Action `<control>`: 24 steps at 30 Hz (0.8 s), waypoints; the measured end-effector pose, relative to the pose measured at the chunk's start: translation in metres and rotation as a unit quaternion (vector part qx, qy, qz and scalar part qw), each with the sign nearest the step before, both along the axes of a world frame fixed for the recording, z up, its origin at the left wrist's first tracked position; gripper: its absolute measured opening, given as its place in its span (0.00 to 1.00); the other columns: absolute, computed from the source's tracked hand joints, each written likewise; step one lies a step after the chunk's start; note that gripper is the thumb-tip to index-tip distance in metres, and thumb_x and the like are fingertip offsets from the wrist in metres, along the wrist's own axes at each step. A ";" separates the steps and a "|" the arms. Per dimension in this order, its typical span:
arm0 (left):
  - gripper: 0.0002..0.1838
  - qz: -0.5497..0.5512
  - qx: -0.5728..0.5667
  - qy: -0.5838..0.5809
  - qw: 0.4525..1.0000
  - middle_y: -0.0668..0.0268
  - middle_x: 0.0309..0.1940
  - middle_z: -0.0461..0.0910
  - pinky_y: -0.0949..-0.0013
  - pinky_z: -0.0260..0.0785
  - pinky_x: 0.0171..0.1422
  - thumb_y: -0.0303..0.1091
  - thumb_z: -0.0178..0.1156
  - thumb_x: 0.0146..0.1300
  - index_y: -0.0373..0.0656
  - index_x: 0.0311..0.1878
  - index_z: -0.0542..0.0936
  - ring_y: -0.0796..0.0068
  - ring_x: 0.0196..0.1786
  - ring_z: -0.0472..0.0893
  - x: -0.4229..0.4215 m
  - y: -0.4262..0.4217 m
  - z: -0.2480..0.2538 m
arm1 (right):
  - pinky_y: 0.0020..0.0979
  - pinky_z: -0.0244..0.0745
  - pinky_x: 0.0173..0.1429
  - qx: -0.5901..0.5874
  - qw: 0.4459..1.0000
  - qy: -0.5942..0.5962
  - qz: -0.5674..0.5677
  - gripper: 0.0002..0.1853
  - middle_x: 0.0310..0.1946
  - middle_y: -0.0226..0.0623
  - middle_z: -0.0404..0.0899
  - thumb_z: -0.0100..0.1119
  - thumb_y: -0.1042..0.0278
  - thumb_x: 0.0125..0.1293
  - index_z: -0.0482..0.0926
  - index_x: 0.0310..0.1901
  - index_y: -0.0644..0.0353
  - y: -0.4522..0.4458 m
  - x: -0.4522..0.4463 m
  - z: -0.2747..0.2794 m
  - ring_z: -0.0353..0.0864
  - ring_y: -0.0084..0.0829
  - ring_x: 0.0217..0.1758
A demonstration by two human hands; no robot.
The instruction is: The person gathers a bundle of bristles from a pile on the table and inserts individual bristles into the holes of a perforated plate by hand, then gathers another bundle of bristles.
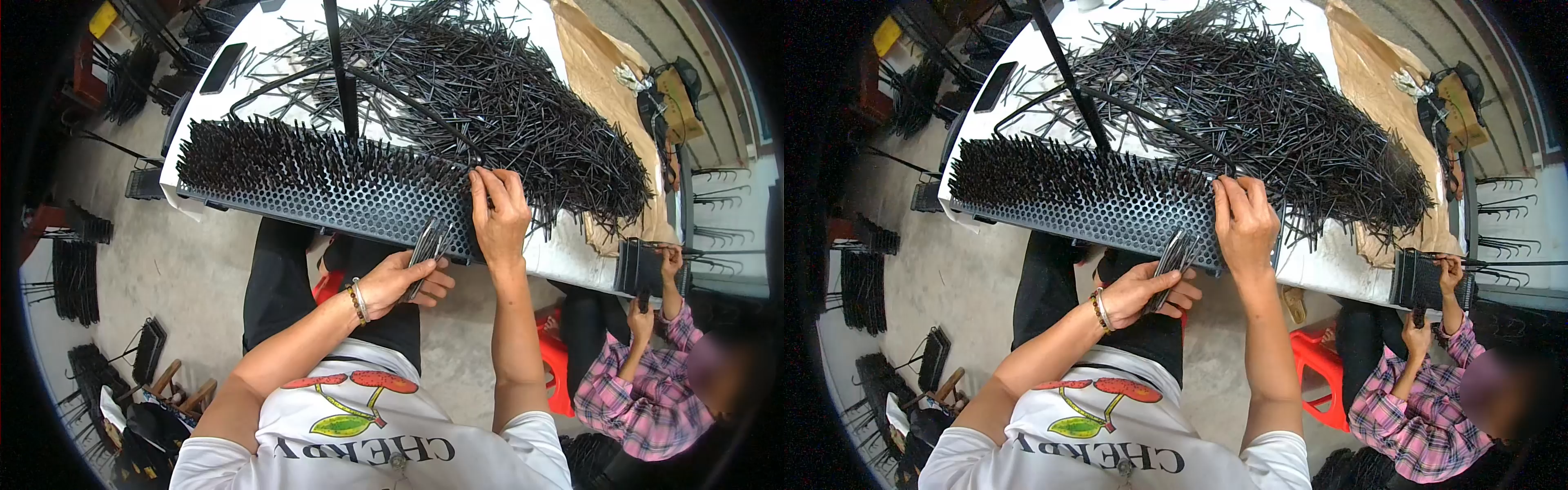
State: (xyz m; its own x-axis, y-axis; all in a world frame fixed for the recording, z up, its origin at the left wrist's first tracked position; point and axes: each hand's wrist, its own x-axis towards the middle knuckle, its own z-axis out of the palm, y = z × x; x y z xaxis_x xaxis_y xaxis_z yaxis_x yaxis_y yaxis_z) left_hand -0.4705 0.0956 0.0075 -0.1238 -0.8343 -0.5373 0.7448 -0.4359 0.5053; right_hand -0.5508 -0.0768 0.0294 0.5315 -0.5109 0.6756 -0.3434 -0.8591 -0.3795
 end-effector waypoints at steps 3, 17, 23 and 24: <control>0.15 0.009 -0.006 -0.015 1.000 0.57 0.43 0.80 0.69 0.75 0.44 0.38 0.52 0.68 0.39 0.52 0.71 0.74 0.40 0.80 -0.003 0.001 -0.001 | 0.32 0.72 0.29 0.011 1.000 0.015 -0.004 0.05 0.31 0.38 0.76 0.62 0.72 0.57 0.80 0.35 0.62 0.002 0.001 0.000 0.77 0.37 0.24; 0.16 0.012 -0.069 -0.074 0.995 0.58 0.42 0.80 0.73 0.74 0.40 0.37 0.50 0.69 0.38 0.54 0.70 0.78 0.37 0.78 -0.001 0.004 0.003 | 0.21 0.64 0.25 0.484 0.873 0.028 0.052 0.10 0.27 0.33 0.80 0.63 0.68 0.58 0.82 0.36 0.66 0.036 -0.032 0.016 0.72 0.18 0.22; 0.17 0.013 -0.070 -0.074 0.995 0.57 0.43 0.79 0.78 0.72 0.36 0.38 0.51 0.68 0.38 0.54 0.69 0.80 0.35 0.78 -0.002 0.005 -0.007 | 0.17 0.61 0.22 0.495 0.861 -0.116 -0.002 0.09 0.26 0.27 0.79 0.63 0.68 0.60 0.82 0.37 0.65 0.024 -0.035 0.024 0.68 0.12 0.20; 0.16 0.014 -0.067 -0.079 0.995 0.56 0.43 0.79 0.78 0.72 0.35 0.37 0.51 0.69 0.38 0.54 0.69 0.80 0.35 0.78 -0.002 0.005 -0.008 | 0.16 0.60 0.22 0.452 0.880 -0.143 -0.013 0.07 0.26 0.26 0.79 0.62 0.70 0.61 0.82 0.38 0.64 0.020 -0.033 0.027 0.67 0.12 0.20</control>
State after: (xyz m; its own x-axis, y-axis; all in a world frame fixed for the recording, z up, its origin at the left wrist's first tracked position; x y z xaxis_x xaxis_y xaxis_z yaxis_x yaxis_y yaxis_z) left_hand -0.4727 0.1002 -0.0004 -0.0227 -0.9014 -0.4324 0.6614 -0.3378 0.6696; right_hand -0.5838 -0.0573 0.0564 0.3859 -0.9182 0.0897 -0.1386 -0.1539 -0.9783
